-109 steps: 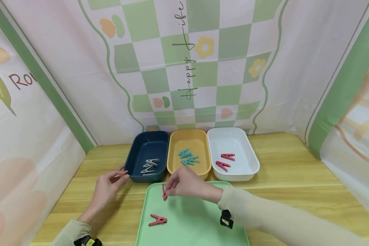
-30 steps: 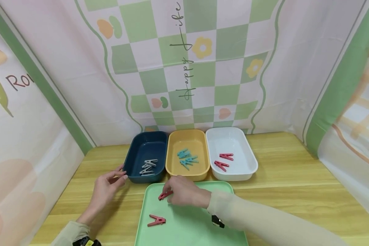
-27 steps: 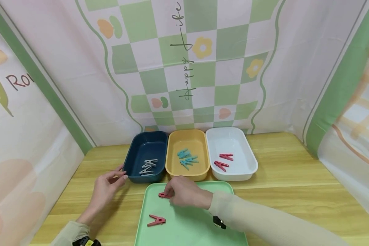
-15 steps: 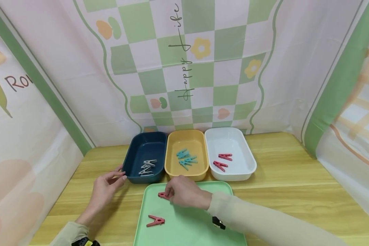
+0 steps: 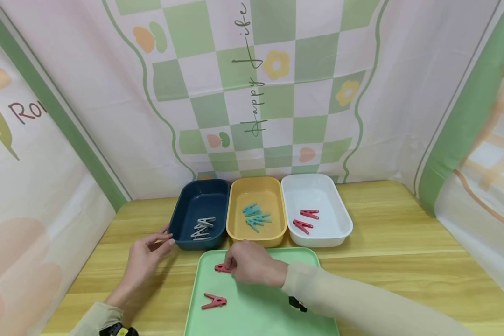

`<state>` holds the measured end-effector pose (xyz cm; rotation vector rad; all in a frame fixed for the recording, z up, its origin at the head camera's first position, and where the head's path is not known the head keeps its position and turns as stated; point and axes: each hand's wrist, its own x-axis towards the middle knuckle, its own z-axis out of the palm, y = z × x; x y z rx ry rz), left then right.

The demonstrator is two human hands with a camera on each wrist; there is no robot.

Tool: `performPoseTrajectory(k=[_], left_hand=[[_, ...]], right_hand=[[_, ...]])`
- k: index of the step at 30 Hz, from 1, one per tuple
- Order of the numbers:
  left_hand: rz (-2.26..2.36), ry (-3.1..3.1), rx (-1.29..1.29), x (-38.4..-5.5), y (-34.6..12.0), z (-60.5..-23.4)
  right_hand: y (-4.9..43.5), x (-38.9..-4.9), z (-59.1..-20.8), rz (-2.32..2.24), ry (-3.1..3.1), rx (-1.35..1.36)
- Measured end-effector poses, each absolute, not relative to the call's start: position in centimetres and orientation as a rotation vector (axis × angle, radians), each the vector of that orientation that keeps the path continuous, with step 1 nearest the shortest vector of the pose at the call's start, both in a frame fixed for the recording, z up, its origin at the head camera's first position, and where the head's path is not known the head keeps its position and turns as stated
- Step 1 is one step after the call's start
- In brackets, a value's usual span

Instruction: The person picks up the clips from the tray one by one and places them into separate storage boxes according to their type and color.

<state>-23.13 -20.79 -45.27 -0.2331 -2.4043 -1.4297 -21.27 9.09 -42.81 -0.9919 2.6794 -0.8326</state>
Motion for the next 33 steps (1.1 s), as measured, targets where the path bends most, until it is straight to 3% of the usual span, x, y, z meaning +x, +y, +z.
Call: performPoseTrajectory(k=[16, 33], left_hand=[[-1.429, -2.426, -0.243, -23.1, -20.9, -44.8], [-1.431, -2.423, -0.222, -23.2, -20.8, -45.2]], right_hand=[[11.5, -19.7, -41.8, -0.777, 2.713, -1.004], [11.1, -19.8, -43.2, -0.627, 2.802, -0.997]])
